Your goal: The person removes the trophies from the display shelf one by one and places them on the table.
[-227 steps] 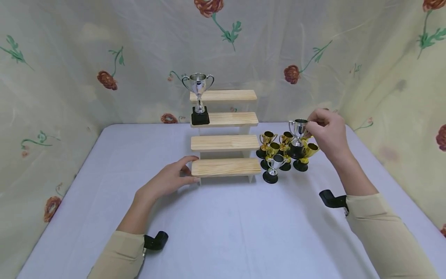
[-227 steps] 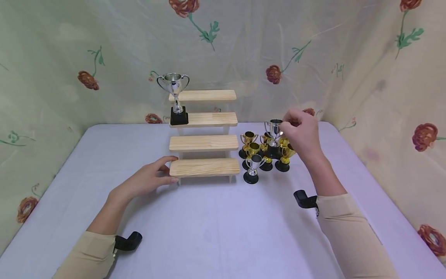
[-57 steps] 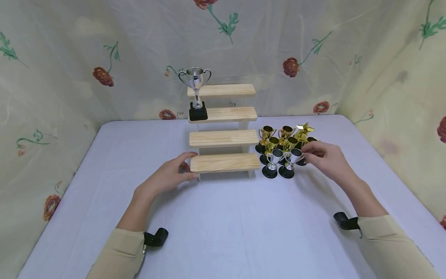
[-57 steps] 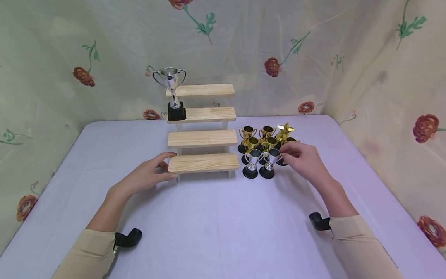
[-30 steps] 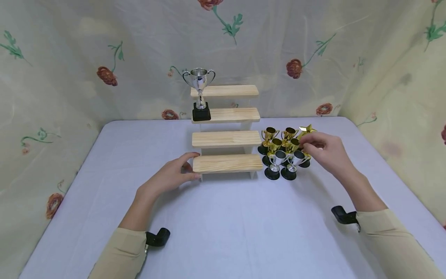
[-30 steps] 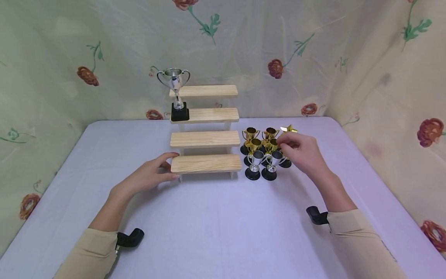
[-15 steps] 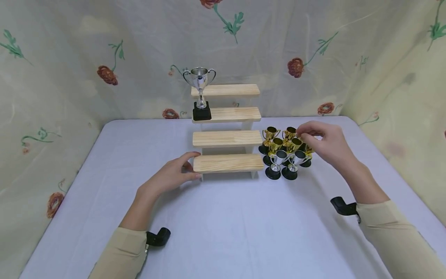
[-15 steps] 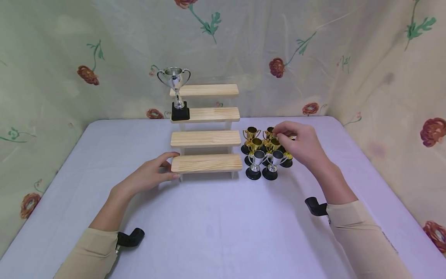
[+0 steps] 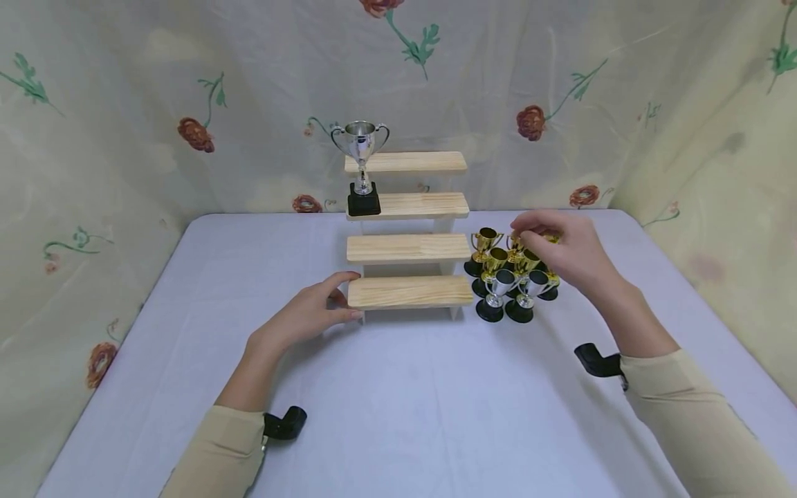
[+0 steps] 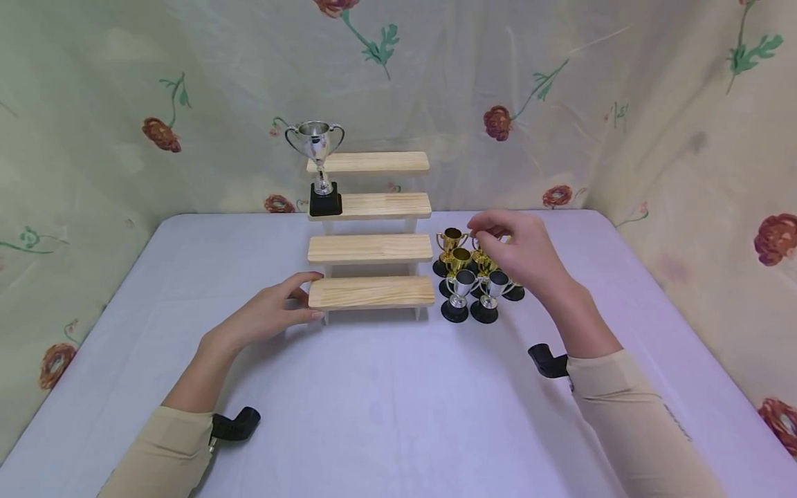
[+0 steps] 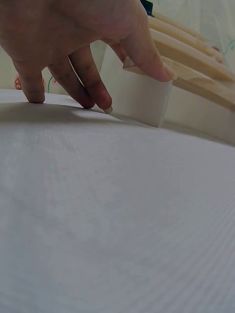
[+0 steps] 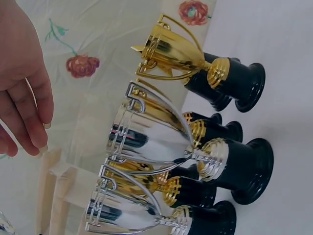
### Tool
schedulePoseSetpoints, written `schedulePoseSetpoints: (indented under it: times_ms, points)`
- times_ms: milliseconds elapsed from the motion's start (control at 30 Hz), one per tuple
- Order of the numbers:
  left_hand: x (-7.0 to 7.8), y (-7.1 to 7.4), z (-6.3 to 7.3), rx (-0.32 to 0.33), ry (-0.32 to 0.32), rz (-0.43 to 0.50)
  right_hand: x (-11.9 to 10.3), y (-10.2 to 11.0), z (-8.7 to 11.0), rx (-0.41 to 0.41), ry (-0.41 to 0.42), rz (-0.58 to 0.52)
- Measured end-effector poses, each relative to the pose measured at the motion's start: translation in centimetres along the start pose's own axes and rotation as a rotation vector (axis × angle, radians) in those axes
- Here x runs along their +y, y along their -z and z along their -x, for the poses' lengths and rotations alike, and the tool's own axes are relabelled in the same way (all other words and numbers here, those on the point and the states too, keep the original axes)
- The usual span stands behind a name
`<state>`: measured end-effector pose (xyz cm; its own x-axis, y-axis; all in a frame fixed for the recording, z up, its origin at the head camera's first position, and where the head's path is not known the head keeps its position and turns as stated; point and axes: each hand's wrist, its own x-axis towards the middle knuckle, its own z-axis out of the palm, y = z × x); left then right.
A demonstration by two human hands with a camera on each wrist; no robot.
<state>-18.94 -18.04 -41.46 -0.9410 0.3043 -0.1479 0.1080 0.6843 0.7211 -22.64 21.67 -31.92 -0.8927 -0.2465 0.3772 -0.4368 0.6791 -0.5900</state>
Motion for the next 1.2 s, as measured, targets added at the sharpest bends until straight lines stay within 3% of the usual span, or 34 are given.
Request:
schedulePoseSetpoints:
  times_ms: [333, 833, 1200]
  points:
    - [0.0, -0.1, -0.2, 0.0, 0.004, -0.014, -0.8, -0.6, -0.8, -0.005, -0.002, -0.065]
    - [0.0, 0.1, 0.0, -0.002, 0.006, -0.012, -3.2, -2.2, -3.6, -0.03, 0.024, -0.124]
    - [0.0, 0.1, 0.0, 0.0, 0.015, -0.008, -3.0, -3.7, -4.6, -0.023, 0.05, -0.157]
